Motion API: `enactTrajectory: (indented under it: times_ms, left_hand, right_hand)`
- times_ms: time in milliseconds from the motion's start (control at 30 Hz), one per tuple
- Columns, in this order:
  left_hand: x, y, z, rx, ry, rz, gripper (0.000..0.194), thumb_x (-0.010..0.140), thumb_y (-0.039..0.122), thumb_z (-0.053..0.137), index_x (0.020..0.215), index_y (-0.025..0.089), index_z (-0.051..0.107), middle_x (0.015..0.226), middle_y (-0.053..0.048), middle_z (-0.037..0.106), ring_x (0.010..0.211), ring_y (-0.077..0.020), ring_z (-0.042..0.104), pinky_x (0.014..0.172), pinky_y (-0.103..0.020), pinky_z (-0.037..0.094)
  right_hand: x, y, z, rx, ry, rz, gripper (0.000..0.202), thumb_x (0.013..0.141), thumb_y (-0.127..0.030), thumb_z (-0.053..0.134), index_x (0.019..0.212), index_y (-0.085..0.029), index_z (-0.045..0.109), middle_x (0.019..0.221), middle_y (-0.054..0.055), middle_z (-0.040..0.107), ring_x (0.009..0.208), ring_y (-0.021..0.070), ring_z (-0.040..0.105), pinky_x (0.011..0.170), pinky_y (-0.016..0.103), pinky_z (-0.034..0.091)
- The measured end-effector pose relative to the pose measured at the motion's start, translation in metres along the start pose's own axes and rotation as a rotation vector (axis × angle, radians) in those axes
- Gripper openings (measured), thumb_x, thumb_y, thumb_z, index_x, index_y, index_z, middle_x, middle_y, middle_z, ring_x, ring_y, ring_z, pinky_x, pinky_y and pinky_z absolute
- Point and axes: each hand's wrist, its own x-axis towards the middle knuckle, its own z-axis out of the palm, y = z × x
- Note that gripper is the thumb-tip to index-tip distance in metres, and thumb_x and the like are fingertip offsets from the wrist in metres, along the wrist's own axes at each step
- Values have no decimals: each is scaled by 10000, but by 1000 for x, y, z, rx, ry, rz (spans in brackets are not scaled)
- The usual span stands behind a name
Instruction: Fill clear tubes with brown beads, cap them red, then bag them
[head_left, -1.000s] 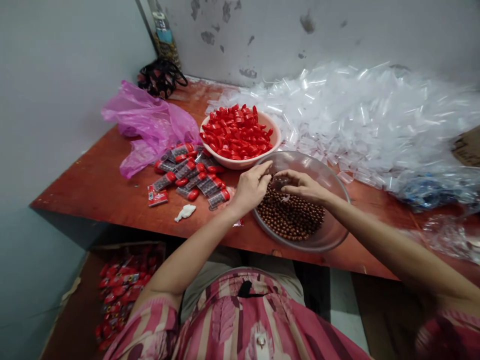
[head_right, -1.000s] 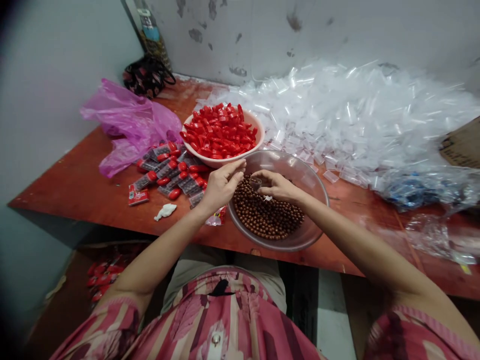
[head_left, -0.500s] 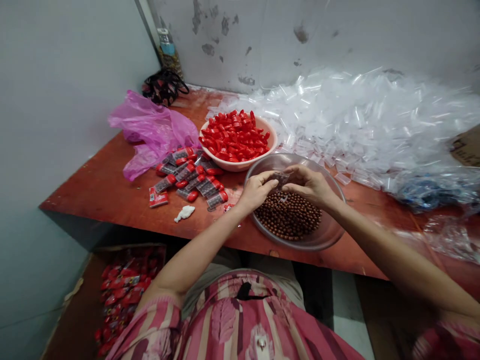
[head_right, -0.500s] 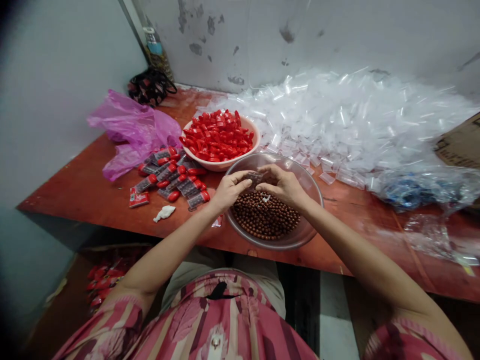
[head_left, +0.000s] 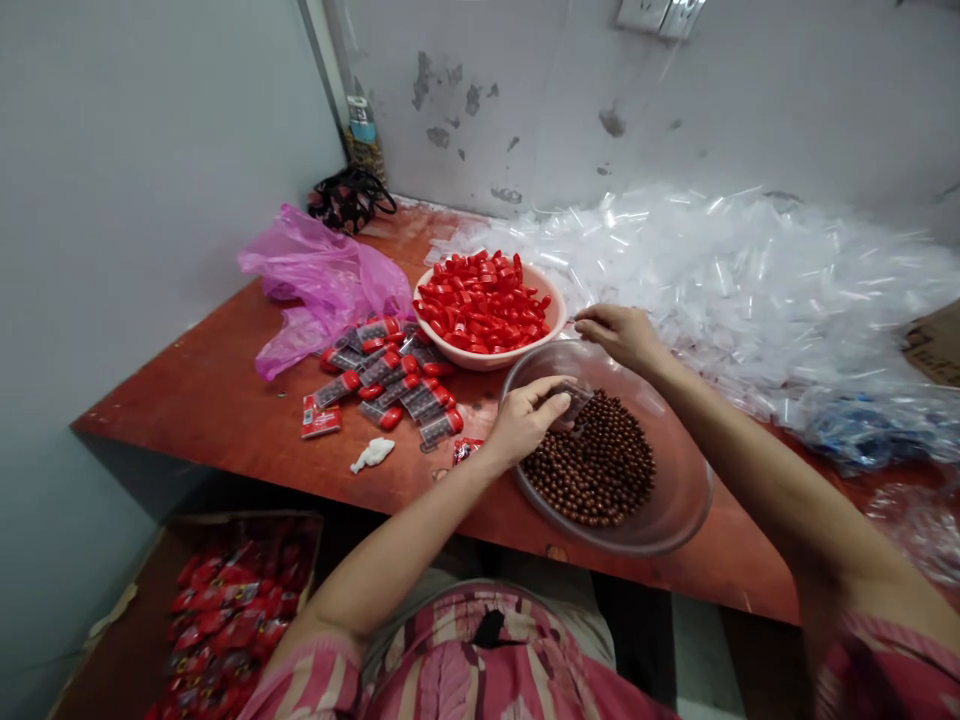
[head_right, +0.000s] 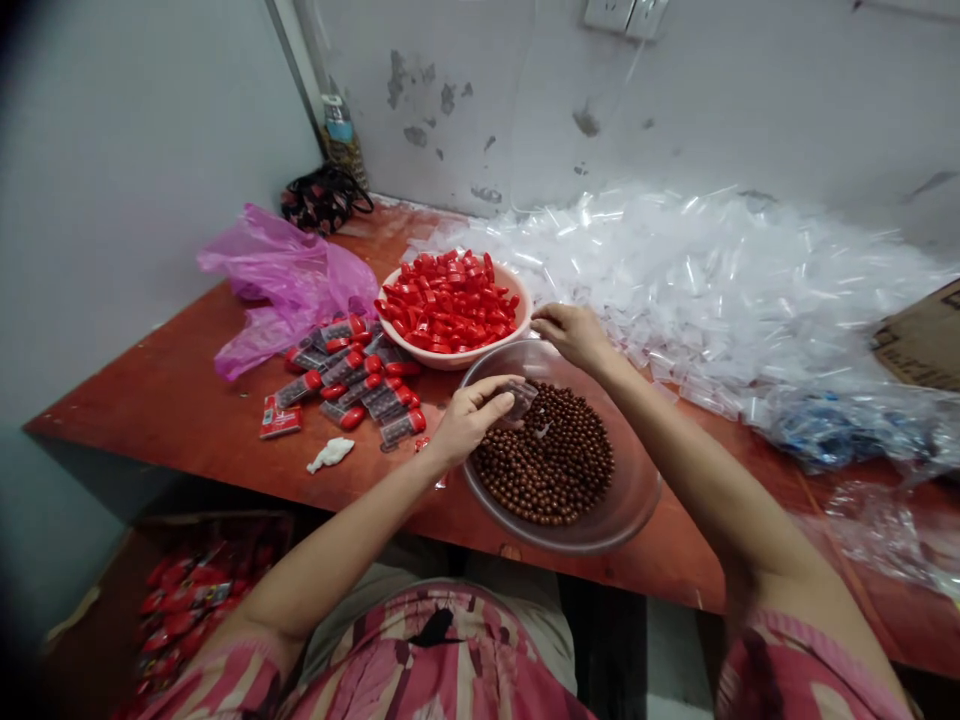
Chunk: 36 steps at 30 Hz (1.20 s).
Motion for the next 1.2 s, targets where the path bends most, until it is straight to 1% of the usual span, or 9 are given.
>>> enactTrajectory:
  times_ms: [167,300,467,633,700,800,933,1100,1200]
  left_hand:
    - [-2,-2,-2,-13,20,-38,411,812,444,631,1118,172,662,1113,-93,696,925,-207,670,760,-336,604]
    - [-2,-9,-5,90,44,10,357,858,402,585,1149,209,662,1152,-70,697,993,-211,667,862,-342,578]
    - [-3,-11,-5,124,54,72,340,886,368,549,1163,202,658,1142,-67,699,1013,-217,660,924,-369,553]
    - [-5,-8,-5,151,87,97,329,886,350,546,1153,198,665,1125,-67,702,1015,-214,658,950,-372,539]
    - [-4,-8,-5,179,95,108,317,883,340,549,1146,207,669,1128,-62,704,1036,-216,652,981,-383,521]
    - [-3,-10,-5,204,98,89,319,880,336,552,1158,222,663,1141,-55,706,1041,-220,656,974,-392,526]
    - [-1,-11,-4,239,119,87,322,887,322,538,1164,212,657,1121,-52,714,991,-204,674,937,-374,541]
    - [1,-9,-3,344,146,124,276,855,258,560,1077,159,692,1067,-69,732,982,-211,671,932,-349,520]
    - [1,-8,-3,367,110,115,283,845,236,566,1084,150,690,1058,-68,737,967,-209,677,917,-330,516]
  right_hand:
    - [79,-4,35,-628,-159,-103,287,894,-197,464,1037,-174,711,1134,141,697,1021,272,624,784,348,463]
    - [116,-2,66,-752,-235,-116,317,868,-90,408,955,-123,711,1018,199,713,1052,295,583,848,405,407]
    - [133,12,90,-753,-216,-73,289,858,-90,418,922,-137,696,860,165,724,941,268,612,892,462,360]
    - [130,18,79,-708,-162,-55,225,825,-236,523,928,-169,713,970,157,716,969,290,602,842,415,417]
    - [122,17,65,-642,-101,-32,255,825,-295,534,945,-165,718,1019,152,702,943,275,614,797,379,449]
    - [95,13,40,-288,12,42,280,791,-334,581,947,-141,711,890,98,705,764,215,634,690,327,484]
    - [29,-8,9,112,-120,25,310,776,-385,633,945,-140,716,683,31,671,561,162,599,559,284,480]
    - [-51,-45,-10,43,-236,-268,381,894,-307,513,1249,-242,636,1073,57,729,923,207,687,830,317,521]
    - [-76,-47,-16,117,-306,-289,419,941,-298,432,1334,-248,571,1195,53,692,1015,197,671,890,308,510]
